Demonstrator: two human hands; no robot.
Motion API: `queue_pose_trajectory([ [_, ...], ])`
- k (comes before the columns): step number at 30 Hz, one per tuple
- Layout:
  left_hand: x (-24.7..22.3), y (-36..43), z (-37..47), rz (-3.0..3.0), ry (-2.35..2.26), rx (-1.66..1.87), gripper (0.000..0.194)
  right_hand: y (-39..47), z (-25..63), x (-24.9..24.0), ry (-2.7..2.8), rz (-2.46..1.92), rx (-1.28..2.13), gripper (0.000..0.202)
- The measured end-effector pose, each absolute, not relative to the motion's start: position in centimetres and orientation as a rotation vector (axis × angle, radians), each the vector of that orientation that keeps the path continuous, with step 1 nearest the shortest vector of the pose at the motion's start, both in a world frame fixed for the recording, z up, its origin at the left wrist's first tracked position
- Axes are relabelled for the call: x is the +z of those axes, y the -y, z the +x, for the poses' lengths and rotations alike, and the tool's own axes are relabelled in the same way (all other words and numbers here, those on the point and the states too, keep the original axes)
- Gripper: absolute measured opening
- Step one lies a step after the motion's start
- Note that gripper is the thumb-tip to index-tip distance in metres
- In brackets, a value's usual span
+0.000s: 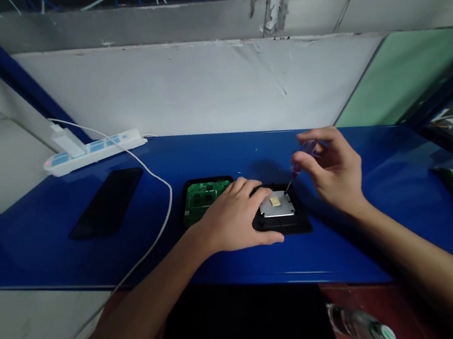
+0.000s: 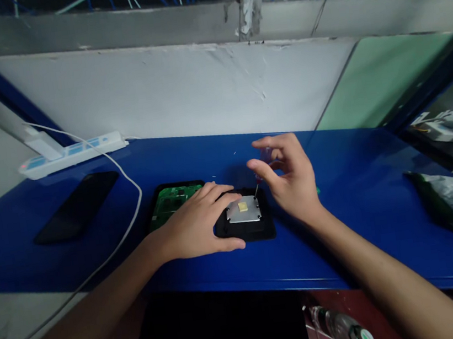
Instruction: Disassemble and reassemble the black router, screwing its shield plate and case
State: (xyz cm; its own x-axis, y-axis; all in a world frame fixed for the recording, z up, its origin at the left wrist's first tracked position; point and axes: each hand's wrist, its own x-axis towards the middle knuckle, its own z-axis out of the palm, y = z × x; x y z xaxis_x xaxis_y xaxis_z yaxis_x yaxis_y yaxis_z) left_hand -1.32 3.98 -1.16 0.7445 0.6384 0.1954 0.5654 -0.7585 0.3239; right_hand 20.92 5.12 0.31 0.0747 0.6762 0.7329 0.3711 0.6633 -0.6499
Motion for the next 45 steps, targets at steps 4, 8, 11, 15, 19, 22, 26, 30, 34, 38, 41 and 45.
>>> queue_pose_trajectory([
  [4, -1.07, -4.00, -1.33, 2.696, -0.931, 0.419, 0.082, -5.06, 20.96, 0.52, 1.493, -0.928, 0.232, 0.020],
  [8, -1.18, -3.98, -1.37, 2.695, -0.942, 0.433, 0.081, -4.67, 20.75, 0.66, 1.495, -0.897, 0.370, 0.019],
  [11, -1.30, -3.96, -1.38, 2.696, -0.947, 0.436, 0.082, -4.41, 20.60, 0.53, 1.533, -0.908, 0.409, 0.020],
  [15, -1.26, -3.93, -1.35, 2.706, -0.945, 0.437, 0.081, -4.49, 20.61, 0.28, 1.547, -0.918, 0.361, 0.017],
  [19, -1.15, -3.91, -1.37, 2.721, -0.944, 0.426, 0.082, -4.93, 20.82, 0.32, 1.534, -0.945, 0.196, 0.021],
  [22, -1.14, -3.90, -1.41, 2.718, -0.946, 0.420, 0.082, -5.01, 20.88, 0.43, 1.528, -0.963, 0.105, 0.020],
  [26, -1.17, -3.92, -1.42, 2.708, -0.949, 0.413, 0.082, -4.66, 20.71, 0.38, 1.522, -0.970, 0.221, 0.023],
  [30, -1.13, -3.92, -1.36, 2.703, -0.942, 0.427, 0.082, -4.42, 20.63, 0.05, 1.572, -0.966, 0.339, 0.029],
  [34, -1.02, -3.88, -1.31, 2.718, -0.935, 0.433, 0.081, -4.54, 20.79, -0.18, 1.612, -0.983, 0.350, 0.034],
  [38, -0.96, -3.84, -1.32, 2.737, -0.936, 0.437, 0.082, -4.70, 21.02, -0.24, 1.614, -1.033, 0.281, 0.037],
  [41, -0.97, -3.82, -1.35, 2.734, -0.939, 0.437, 0.082, -4.79, 21.12, -0.18, 1.607, -1.026, 0.233, 0.038],
  [45, -0.94, -3.81, -1.35, 2.732, -0.945, 0.424, 0.082, -4.85, 21.06, 0.06, 1.589, -0.997, 0.097, 0.031],
])
